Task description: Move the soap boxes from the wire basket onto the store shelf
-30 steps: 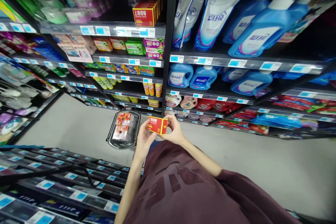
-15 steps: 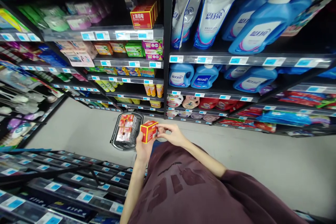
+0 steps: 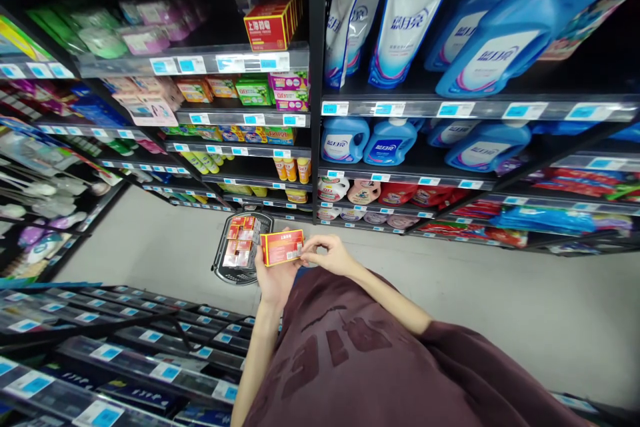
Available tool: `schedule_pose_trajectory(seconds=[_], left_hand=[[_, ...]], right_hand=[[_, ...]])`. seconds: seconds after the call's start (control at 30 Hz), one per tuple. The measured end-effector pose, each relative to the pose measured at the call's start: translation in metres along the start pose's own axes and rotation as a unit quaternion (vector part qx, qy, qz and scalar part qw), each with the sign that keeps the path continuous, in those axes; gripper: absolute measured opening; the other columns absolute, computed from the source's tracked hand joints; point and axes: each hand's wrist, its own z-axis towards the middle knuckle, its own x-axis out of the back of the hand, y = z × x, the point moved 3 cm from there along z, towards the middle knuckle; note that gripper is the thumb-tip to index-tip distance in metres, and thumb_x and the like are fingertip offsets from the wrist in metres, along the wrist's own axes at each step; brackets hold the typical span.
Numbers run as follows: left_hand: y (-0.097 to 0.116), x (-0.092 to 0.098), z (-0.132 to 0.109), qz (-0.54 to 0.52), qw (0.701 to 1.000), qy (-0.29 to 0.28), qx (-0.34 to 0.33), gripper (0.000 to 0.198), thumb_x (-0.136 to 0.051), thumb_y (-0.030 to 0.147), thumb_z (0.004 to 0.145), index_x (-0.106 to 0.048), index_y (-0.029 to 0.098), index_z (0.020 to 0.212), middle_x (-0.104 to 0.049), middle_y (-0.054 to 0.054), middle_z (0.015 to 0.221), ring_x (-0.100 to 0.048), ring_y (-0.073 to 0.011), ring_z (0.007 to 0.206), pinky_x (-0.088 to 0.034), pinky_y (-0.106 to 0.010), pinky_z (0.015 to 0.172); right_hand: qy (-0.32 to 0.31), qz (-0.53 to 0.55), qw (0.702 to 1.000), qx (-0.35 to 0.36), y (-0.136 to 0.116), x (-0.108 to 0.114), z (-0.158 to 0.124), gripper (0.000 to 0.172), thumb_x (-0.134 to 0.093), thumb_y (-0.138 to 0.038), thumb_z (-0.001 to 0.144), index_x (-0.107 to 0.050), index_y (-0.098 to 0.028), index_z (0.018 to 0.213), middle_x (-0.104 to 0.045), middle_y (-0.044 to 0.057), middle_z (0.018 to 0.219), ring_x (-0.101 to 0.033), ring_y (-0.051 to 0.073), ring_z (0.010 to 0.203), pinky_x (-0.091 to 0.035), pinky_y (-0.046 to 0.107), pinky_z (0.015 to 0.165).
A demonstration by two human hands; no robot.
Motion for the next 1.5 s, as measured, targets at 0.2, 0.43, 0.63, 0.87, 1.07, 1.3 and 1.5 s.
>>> schedule_pose_trajectory(seconds=[0.2,0.43,0.63,0.87,1.07,1.3,1.5], left_hand=[[-0.006,-0.003,0.0,-0.02,1.0,0.002,0.008,0.066,-0.052,0.066,0.09,-0.066,0.014,0.129,-0.071,-0.016,0.121,-0.068,-0.029,0.102,-0.053,-0.04,0.086],[-0.003,0.001,0.001,-0.012,1.0,-0.011,0.01,0.068,-0.049,0.067,0.091,-0.064,0.015,0.131,-0.071,-0.016,0.12,-0.068,-0.0281,0.098,-0.053,-0.039,0.08],[-0.003,0.0,0.001,-0.014,1.0,-0.01,0.011,0.067,-0.05,0.066,0.091,-0.064,0.015,0.132,-0.07,-0.017,0.121,-0.067,-0.0262,0.091,-0.053,-0.038,0.074],[-0.005,-0.001,0.001,-0.007,1.0,-0.012,0.014,0.067,-0.049,0.066,0.092,-0.063,0.015,0.133,-0.07,-0.017,0.121,-0.067,-0.0267,0.095,-0.053,-0.038,0.076],[-0.001,-0.006,-0.002,0.01,1.0,-0.021,0.009,0.065,-0.05,0.067,0.09,-0.065,0.017,0.128,-0.072,-0.015,0.115,-0.069,-0.028,0.092,-0.052,-0.038,0.073],[0.004,-0.008,-0.005,0.029,0.999,-0.019,0.004,0.067,-0.049,0.07,0.088,-0.065,0.019,0.129,-0.071,-0.014,0.114,-0.07,-0.0291,0.089,-0.051,-0.038,0.073],[0.001,-0.01,-0.006,0.04,0.999,-0.019,-0.004,0.067,-0.052,0.069,0.087,-0.064,0.017,0.128,-0.071,-0.014,0.112,-0.069,-0.0301,0.092,-0.05,-0.038,0.072]], right_hand=[[0.014,-0.028,0.999,0.012,-0.001,0.002,0.0,0.035,-0.087,-0.046,0.07,-0.072,-0.016,0.081,-0.059,-0.004,0.058,-0.048,0.009,0.052,-0.042,0.024,0.054],[0.0,-0.013,1.0,-0.005,0.001,0.002,0.001,0.028,-0.08,-0.045,0.08,-0.075,-0.018,0.087,-0.071,0.002,0.069,-0.058,0.013,0.058,-0.049,0.027,0.061],[0.015,-0.003,1.0,-0.019,0.003,0.006,0.001,0.028,-0.075,-0.047,0.085,-0.076,-0.018,0.086,-0.074,0.005,0.078,-0.066,0.016,0.066,-0.052,0.03,0.065],[-0.002,0.053,0.998,-0.029,0.005,0.006,0.001,0.029,-0.079,-0.044,0.082,-0.071,-0.018,0.092,-0.065,0.0,0.072,-0.061,0.014,0.062,-0.049,0.028,0.063],[0.012,0.195,0.98,-0.042,0.011,0.011,0.003,0.042,-0.091,-0.039,0.067,-0.066,-0.019,0.096,-0.054,-0.005,0.066,-0.051,0.011,0.062,-0.045,0.025,0.06],[-0.005,0.283,0.957,-0.062,0.005,0.011,-0.001,0.047,-0.088,-0.034,0.068,-0.06,-0.022,0.103,-0.057,-0.002,0.073,-0.05,0.012,0.064,-0.039,0.024,0.055],[-0.031,0.318,0.947,-0.044,-0.005,0.009,0.001,0.038,-0.085,-0.031,0.068,-0.051,-0.023,0.083,-0.05,-0.003,0.073,-0.045,0.013,0.064,-0.038,0.025,0.054]])
